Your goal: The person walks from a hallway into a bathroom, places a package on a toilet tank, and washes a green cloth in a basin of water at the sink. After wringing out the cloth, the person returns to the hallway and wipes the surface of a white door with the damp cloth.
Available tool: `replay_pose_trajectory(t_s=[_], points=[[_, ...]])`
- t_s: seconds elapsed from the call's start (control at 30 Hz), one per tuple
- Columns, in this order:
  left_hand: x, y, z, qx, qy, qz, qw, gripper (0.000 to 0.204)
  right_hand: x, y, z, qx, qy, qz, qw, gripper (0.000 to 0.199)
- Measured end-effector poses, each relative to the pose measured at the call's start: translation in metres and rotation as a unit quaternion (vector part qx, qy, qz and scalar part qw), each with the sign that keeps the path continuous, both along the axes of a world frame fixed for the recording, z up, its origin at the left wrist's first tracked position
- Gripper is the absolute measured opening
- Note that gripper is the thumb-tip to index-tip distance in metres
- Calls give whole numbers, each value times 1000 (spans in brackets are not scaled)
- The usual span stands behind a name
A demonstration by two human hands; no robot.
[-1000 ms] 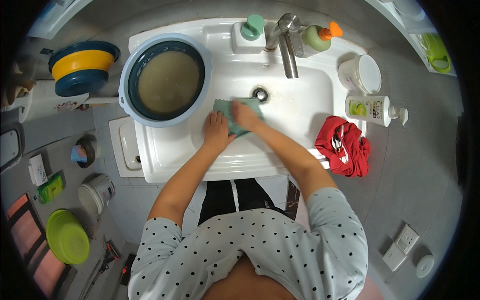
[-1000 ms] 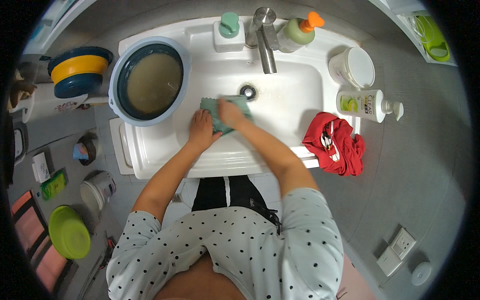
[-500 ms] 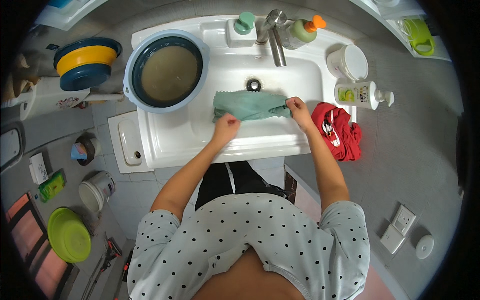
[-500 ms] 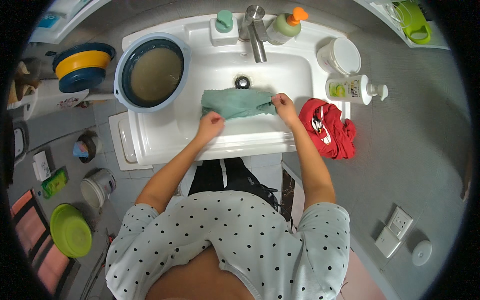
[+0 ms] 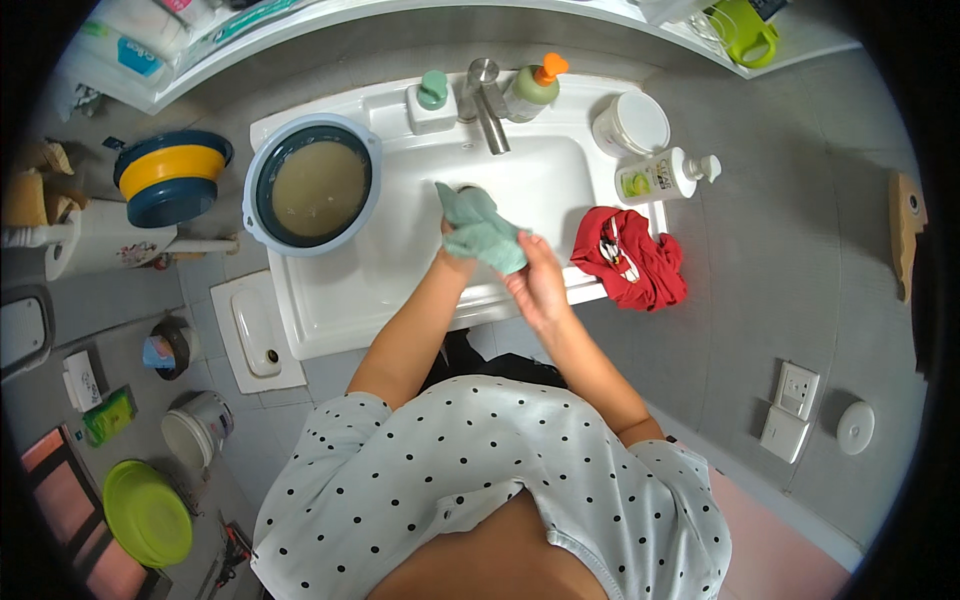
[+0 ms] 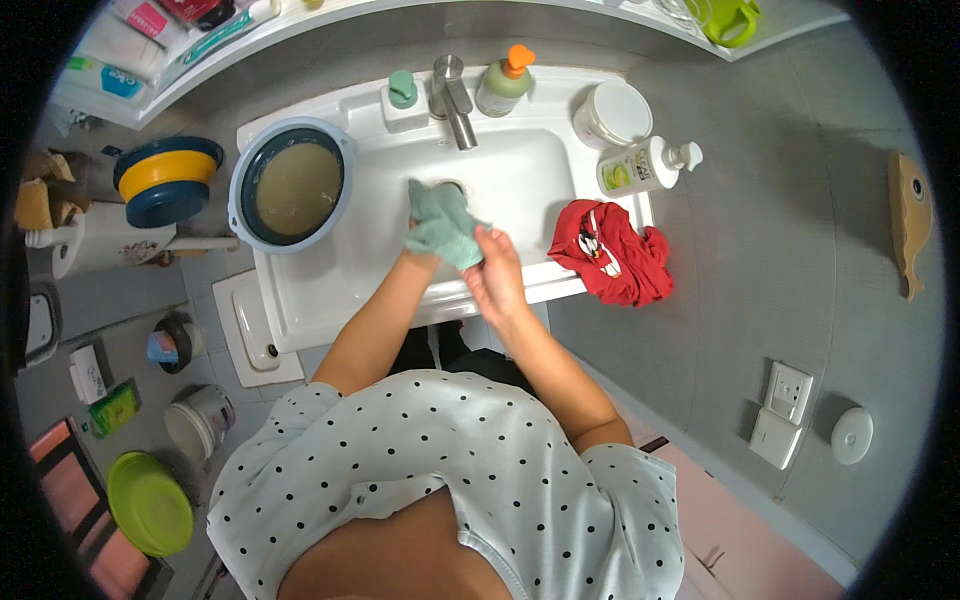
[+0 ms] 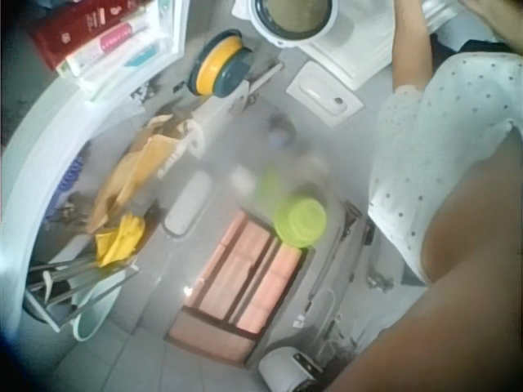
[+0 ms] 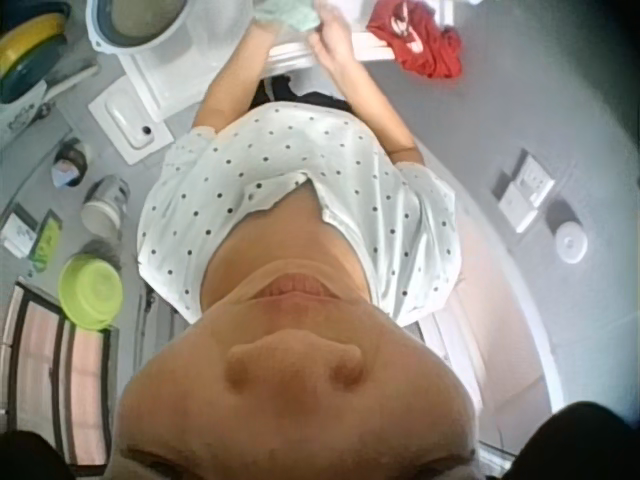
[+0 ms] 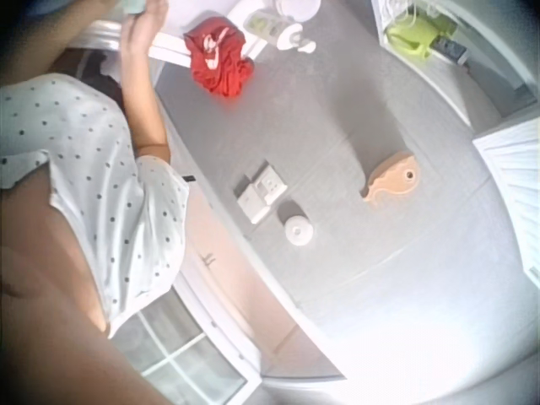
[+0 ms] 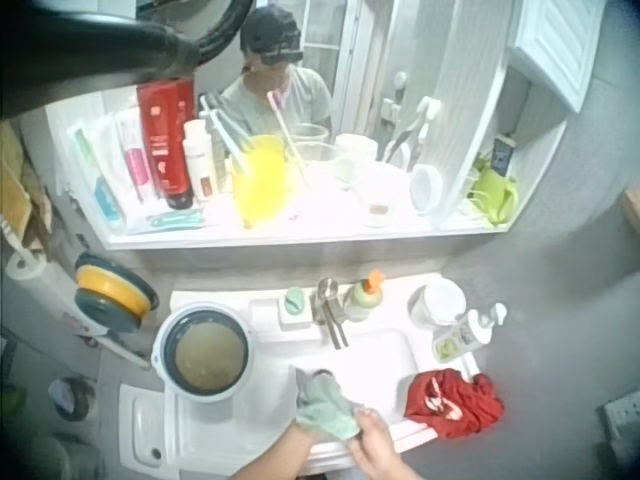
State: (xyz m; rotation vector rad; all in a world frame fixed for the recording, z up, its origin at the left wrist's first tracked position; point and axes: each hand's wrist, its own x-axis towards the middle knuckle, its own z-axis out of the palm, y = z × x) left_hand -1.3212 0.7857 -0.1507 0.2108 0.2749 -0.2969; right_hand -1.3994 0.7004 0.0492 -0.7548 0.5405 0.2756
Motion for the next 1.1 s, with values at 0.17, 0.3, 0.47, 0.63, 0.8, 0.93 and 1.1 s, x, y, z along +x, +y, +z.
replay_pose_trajectory(t_s=[0.17, 0.3, 0.47, 0.63, 0.8, 0.93, 1.1], points=[[-2, 16, 101, 94, -13, -107, 990, 24, -21, 23, 3, 167, 126, -53, 976, 28], [-10, 27, 142, 200, -71, -145, 967, 23, -5, 35, 11, 300, 138, -2, 944, 29], [-10, 35, 185, 540, -265, -158, 783, 22, -8, 25, 19, 11, 133, 299, 945, 42], [-2, 28, 221, 817, -462, -167, 302, 21, 24, -29, 80, -629, -314, 337, 626, 17], [16, 29, 175, 830, -468, -85, 291, 19, 130, -44, 233, -697, -549, -76, 456, 11], [-6, 35, 201, 658, -314, -150, 667, 20, 200, -50, 243, -736, -552, -27, 391, 20], [-37, 65, 204, 186, -75, -169, 965, 22, 229, -38, 236, -838, -432, 118, 311, 31]])
